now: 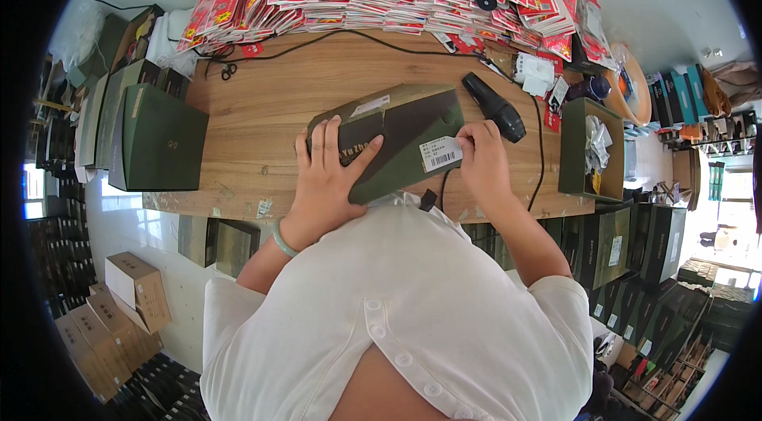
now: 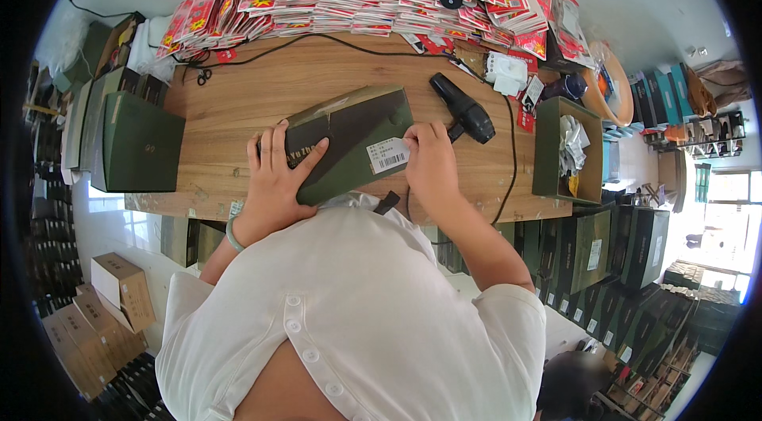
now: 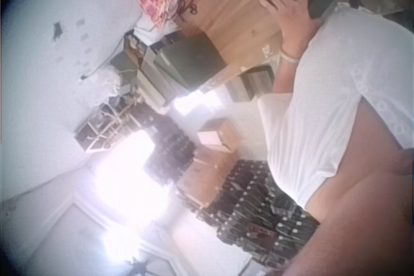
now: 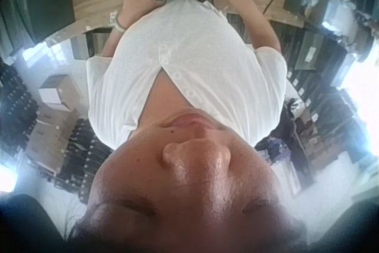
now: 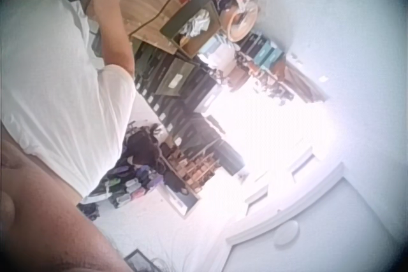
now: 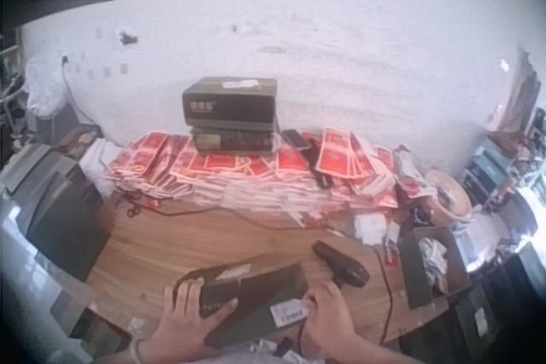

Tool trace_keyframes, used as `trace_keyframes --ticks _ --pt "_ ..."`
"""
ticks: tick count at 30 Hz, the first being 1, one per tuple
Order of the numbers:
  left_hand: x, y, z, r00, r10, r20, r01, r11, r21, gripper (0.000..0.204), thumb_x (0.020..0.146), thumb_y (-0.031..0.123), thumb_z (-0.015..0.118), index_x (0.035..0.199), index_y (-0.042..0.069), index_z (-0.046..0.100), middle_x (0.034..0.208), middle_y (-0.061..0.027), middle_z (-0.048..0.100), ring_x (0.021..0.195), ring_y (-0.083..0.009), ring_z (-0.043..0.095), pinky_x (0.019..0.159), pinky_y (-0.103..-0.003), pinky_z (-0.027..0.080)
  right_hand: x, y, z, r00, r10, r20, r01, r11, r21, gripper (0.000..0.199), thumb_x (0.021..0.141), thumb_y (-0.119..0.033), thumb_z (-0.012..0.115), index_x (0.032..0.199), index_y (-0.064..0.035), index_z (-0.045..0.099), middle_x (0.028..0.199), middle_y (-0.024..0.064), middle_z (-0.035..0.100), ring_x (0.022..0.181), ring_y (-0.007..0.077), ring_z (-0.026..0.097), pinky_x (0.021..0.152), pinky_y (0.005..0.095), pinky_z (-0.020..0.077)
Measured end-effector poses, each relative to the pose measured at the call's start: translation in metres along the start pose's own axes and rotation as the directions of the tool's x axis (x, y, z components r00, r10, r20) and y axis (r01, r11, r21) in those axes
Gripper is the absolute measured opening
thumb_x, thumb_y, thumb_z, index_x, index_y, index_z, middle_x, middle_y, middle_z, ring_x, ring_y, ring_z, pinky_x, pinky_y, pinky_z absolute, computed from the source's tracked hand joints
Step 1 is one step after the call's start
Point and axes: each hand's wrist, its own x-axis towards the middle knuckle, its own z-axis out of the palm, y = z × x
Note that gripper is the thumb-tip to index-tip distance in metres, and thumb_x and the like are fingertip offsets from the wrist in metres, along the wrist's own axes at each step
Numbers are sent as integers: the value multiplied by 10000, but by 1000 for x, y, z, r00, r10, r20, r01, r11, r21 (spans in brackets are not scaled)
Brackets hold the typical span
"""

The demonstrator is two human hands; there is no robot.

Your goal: The person packs shoes into green boxes, places them in cardboard shipping boxes with tissue paper, seals the boxes, and uses a hair dryer to heat the labels. The person then stacks the finished boxes.

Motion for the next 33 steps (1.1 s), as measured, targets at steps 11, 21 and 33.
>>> trace_keyframes --ticks 11,21,33 --pt "3 1 2 1000 -19 9 19 1000 -4 1049 498 336 857 1462 271 448 1455 -334 264 1326 -469 278 1072 -629 219 3 -7 0 983 -164 -81 148 973 -176 119 849 -49 653 956 -13 617 982 162 565 906 377 563 832 450 465" --pt "3 3 1 999 -34 10 33 999 40 1014 527 374 855 1454 264 459 1447 -335 280 1306 -473 302 1086 -607 205 -2 -23 -12 987 53 149 -28 986 -164 106 906 -46 584 1008 -19 572 1009 176 632 949 419 604 785 473 485" --pt "3 4 0 1000 -28 1 28 999 21 1015 497 347 851 1438 258 480 1445 -322 280 1306 -464 297 1087 -597 206 -6 -6 -32 958 -131 257 98 985 140 116 883 81 547 958 7 500 1319 241 560 1161 393 594 907 422 508"
